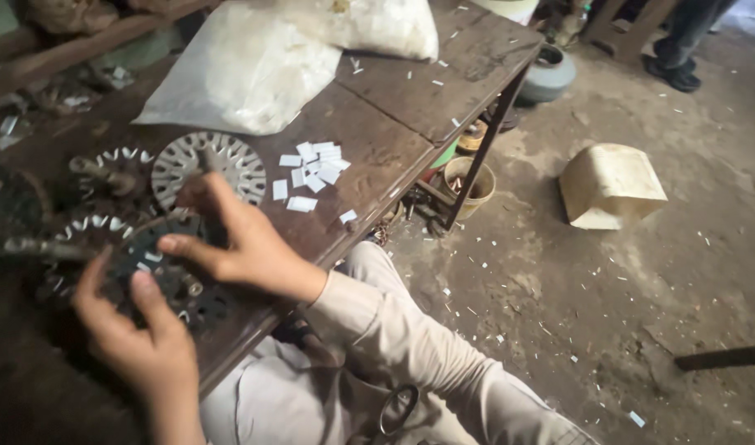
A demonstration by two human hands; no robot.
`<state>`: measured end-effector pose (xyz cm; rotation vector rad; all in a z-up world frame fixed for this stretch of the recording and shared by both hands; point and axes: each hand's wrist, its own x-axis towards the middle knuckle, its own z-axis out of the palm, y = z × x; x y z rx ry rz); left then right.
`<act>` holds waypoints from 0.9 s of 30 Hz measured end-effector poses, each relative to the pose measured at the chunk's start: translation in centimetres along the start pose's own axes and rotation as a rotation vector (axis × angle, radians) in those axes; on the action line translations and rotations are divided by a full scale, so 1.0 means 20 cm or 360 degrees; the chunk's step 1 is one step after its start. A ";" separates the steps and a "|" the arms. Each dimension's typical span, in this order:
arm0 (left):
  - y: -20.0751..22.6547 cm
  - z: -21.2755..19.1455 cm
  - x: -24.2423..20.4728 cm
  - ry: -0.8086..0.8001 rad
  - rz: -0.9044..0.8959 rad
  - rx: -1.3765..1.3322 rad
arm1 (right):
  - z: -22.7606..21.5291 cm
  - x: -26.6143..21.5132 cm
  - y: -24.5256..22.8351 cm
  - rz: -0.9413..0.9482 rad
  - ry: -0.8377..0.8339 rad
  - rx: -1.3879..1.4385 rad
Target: The person inserts small white rectangular pieces into the slots of a circular metal stator using both hands. They repeatedly pick up pieces from a pile on the table and place them into the stator's slots, occasionally adjusting the stator's position.
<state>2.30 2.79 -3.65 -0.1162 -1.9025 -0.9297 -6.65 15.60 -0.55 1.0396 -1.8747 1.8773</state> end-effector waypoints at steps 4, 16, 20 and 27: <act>-0.02 0.00 -0.01 0.0003 -0.0058 -0.0039 | -0.01 -0.01 0.02 0.0238 -0.0141 0.0043; -0.26 -0.08 0.07 -0.0207 -0.0456 -0.0410 | -0.12 -0.71 0.00 -0.0345 0.0198 -0.0652; -0.34 -0.13 0.27 -0.0537 -0.0621 -0.0042 | -0.15 -1.15 0.28 -0.0741 -0.0133 -0.1217; -0.17 -0.04 0.41 -0.0911 -0.0494 -0.0325 | -0.13 -1.30 0.42 0.0025 -0.0711 -0.0604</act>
